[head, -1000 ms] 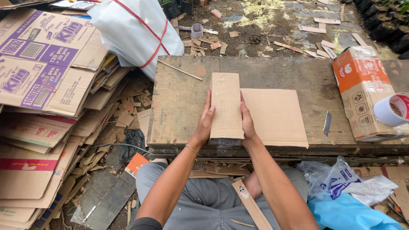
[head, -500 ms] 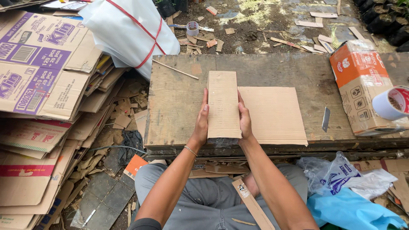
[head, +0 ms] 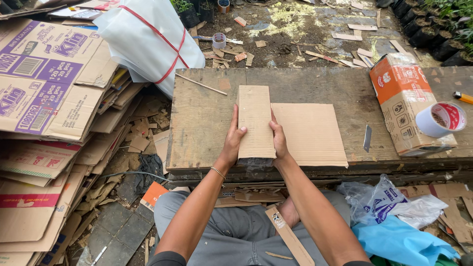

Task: The person wraps a small potted plant in a piece of cardboard, securing it with tape. They use a utility knife to trim excess cardboard and apply tape to seal the package.

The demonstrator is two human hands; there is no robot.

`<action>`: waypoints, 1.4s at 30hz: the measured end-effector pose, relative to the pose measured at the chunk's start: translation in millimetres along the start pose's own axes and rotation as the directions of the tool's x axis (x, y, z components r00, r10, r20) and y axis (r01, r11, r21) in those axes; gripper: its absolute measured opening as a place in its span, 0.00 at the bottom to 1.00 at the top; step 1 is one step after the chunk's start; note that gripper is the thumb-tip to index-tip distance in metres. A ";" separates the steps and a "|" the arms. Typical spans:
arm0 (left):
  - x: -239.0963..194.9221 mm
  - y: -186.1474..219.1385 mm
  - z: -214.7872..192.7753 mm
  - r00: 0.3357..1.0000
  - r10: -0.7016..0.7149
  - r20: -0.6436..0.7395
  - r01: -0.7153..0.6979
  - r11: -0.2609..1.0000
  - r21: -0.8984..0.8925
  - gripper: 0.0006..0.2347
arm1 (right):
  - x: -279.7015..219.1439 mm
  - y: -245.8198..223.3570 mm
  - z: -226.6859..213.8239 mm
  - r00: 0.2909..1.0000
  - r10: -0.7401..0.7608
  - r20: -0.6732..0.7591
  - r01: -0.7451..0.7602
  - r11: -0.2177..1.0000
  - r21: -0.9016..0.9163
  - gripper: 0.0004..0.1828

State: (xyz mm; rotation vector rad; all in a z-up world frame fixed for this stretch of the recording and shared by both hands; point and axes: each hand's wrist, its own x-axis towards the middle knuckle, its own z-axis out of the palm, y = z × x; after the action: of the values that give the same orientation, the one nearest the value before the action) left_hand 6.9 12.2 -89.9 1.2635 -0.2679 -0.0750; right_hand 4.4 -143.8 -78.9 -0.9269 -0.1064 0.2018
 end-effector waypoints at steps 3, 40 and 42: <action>3.5 -2.0 -3.1 1.000 0.009 0.004 -0.009 0.999 0.035 0.37 | 4.2 -9.3 -0.3 0.998 0.062 -0.025 -0.065 0.990 -0.124 0.34; 21.7 -24.2 -0.7 0.937 -0.236 -0.259 0.163 0.948 -0.274 0.29 | -19.5 -15.7 -18.2 0.927 0.285 -0.245 -0.273 0.959 0.083 0.32; 18.4 -26.0 -3.1 0.946 -0.250 -0.208 0.158 0.913 -0.377 0.30 | -20.2 -11.3 -26.6 0.926 0.298 -0.232 -0.273 0.952 0.137 0.31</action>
State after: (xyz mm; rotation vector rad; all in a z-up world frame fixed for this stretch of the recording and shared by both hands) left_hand 27.8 3.4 -112.5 0.9220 0.1003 -0.1365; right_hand -9.2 -175.7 -85.7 -0.8555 0.2741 0.3555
